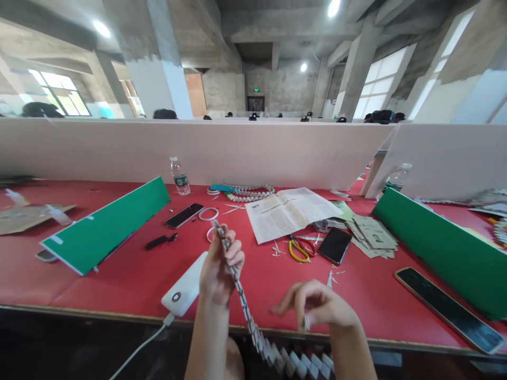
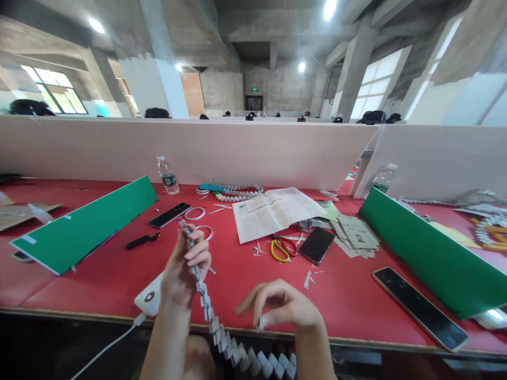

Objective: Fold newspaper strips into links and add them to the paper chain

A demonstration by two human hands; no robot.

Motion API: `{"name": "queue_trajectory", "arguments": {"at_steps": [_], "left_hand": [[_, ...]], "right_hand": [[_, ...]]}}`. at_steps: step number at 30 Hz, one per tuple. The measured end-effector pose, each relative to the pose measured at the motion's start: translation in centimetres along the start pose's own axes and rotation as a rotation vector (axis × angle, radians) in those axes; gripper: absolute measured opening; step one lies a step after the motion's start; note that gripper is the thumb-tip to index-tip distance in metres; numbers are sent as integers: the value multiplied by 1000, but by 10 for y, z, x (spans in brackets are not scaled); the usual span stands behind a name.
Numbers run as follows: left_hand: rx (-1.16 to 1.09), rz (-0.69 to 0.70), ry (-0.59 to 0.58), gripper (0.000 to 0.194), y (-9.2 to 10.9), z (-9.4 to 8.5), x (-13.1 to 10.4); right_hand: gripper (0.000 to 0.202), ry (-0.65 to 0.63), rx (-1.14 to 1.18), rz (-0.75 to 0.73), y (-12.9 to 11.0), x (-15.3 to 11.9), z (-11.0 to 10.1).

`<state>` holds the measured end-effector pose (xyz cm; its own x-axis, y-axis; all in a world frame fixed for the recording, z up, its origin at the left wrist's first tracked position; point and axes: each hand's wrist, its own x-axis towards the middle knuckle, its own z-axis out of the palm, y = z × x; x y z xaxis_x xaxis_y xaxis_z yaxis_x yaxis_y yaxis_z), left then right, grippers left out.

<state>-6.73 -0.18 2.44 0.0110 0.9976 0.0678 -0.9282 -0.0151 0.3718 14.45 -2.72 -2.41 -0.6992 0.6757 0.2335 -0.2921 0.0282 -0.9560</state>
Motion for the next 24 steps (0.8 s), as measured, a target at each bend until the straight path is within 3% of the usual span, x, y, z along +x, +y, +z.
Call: {"name": "queue_trajectory", "arguments": {"at_steps": [4, 6, 8, 11, 14, 17, 19, 24], "left_hand": [[324, -63, 194, 16, -14, -21, 18], [327, -154, 158, 16, -21, -26, 20], [238, -382, 43, 21, -27, -28, 18], [194, -576, -33, 23, -38, -28, 14], [242, -612, -71, 26, -47, -28, 12], [362, -565, -72, 25, -52, -25, 11], [528, -459, -28, 23, -54, -22, 9], [1085, 133, 197, 23, -58, -21, 5]], "right_hand": [[11, 471, 59, -6, 20, 11, -9], [13, 670, 41, -57, 27, 19, -12], [16, 832, -50, -112, 31, 26, -12], [16, 972, -249, -182, 32, 33, -4], [13, 972, -405, -220, 31, 35, 7], [10, 939, -529, -278, 30, 36, 13], [8, 928, -618, -319, 29, 36, 14], [13, 972, -777, -291, 32, 36, 6]]}}
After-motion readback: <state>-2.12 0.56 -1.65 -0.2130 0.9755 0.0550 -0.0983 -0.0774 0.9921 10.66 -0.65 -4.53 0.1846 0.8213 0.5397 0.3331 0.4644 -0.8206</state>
